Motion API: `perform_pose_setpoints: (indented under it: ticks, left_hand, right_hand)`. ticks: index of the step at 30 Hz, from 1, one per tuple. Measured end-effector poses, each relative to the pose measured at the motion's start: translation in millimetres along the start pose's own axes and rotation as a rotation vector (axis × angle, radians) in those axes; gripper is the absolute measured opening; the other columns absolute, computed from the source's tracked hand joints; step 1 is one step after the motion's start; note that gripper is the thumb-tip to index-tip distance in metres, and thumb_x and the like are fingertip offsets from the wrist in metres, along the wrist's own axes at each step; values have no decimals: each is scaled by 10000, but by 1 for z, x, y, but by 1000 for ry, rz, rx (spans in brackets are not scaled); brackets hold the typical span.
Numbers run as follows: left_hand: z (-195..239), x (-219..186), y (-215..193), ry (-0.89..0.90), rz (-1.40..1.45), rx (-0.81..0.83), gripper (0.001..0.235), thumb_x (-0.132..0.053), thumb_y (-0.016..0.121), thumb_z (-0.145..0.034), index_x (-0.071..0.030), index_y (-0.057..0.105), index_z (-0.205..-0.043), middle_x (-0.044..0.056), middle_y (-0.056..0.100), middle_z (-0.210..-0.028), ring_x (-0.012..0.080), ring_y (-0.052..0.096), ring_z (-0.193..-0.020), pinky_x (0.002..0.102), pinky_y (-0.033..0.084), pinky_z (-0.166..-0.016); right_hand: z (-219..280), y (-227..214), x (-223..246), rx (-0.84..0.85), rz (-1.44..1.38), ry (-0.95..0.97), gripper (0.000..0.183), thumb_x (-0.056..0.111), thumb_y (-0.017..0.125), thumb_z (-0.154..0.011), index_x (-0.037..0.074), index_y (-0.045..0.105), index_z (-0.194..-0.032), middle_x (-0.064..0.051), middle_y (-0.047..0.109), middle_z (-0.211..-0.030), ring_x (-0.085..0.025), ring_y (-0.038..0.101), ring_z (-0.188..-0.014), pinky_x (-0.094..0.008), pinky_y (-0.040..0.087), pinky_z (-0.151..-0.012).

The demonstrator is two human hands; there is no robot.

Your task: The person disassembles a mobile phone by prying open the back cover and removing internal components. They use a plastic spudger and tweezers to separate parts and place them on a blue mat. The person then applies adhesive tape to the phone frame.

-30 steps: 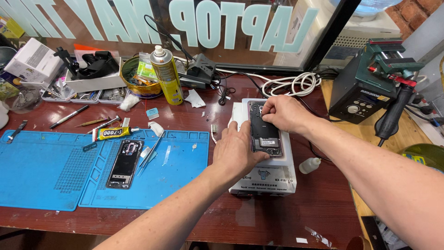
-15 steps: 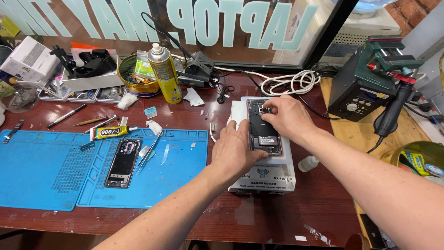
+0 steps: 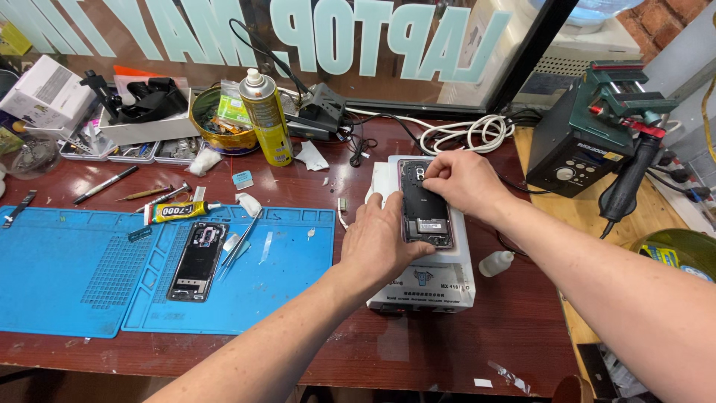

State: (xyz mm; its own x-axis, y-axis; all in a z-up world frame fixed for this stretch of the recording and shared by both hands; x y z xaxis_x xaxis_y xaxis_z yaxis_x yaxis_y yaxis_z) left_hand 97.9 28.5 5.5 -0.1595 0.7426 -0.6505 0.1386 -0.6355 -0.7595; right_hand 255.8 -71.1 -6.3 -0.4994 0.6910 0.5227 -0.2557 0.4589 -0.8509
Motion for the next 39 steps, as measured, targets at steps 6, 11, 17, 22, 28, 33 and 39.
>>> perform_pose_setpoints:
  ticks: [6, 11, 17, 22, 28, 33, 39]
  left_hand:
    - [0, 5, -26, 152, 289, -359, 429, -278, 786, -895, -12, 694, -1218, 172, 714, -1145, 338, 688, -1065, 438, 560, -928]
    - [-12, 65, 4, -255, 1074, -90, 293, -163, 667, -913, -29, 695, -1171, 64, 762, -995, 151, 721, -833, 290, 594, -691]
    - [13, 109, -16, -296, 1272, -111, 279, -217, 650, -974, 36, 725, -1064, 70, 747, -914, 141, 709, -754, 283, 583, -665]
    - [37, 182, -30, -425, 1050, -281, 295, -263, 638, -974, 7, 753, -988, 76, 742, -859, 149, 698, -715, 295, 569, -603]
    - [100, 350, -70, -792, 957, -494, 173, -163, 717, -936, -3, 743, -998, 94, 724, -874, 179, 671, -713, 316, 558, -593]
    - [120, 432, -70, -964, 827, -461, 108, -67, 718, -906, -28, 735, -1005, 91, 737, -898, 178, 692, -724, 303, 561, -605]
    - [106, 436, -63, -930, 624, -386, 120, -43, 749, -865, -28, 746, -984, 78, 747, -875, 183, 709, -743, 335, 560, -610]
  right_hand:
    - [26, -41, 43, -158, -72, -188, 161, 183, 796, -811, 70, 767, -921, -67, 681, -872, -153, 675, -755, -313, 553, -707]
    - [43, -10, 101, -47, -300, -244, 135, 168, 760, -844, 69, 765, -935, -49, 665, -858, -142, 663, -757, -294, 552, -690]
    - [41, 26, 155, 20, -287, -306, 123, 145, 728, -862, 62, 767, -943, -44, 672, -889, -130, 661, -766, -283, 555, -696]
    - [37, 72, 186, 172, -331, -262, 323, 158, 722, -851, 110, 717, -1170, -24, 640, -845, -106, 629, -726, -277, 551, -667]
    - [33, 112, 210, 344, -377, -177, 414, 180, 690, -868, 100, 669, -1274, 0, 650, -795, -87, 619, -703, -277, 550, -648]
    - [34, 132, 216, 373, -317, -112, 411, 190, 681, -874, 112, 676, -1277, -3, 649, -773, -85, 623, -694, -274, 553, -660]
    - [35, 138, 210, 368, -332, -41, 450, 172, 668, -882, 128, 635, -1328, -5, 651, -771, -84, 623, -694, -275, 554, -662]
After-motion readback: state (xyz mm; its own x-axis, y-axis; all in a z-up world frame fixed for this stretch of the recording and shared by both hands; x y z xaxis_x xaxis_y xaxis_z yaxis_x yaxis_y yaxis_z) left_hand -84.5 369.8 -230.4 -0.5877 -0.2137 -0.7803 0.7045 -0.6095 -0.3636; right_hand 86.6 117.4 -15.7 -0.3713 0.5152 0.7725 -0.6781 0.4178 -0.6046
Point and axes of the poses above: each hand's wrist, its own z-axis away from the middle knuckle, its own y-axis out of the palm, x = y × z, the point moved 10 cm from there along -z, towards the middle knuckle
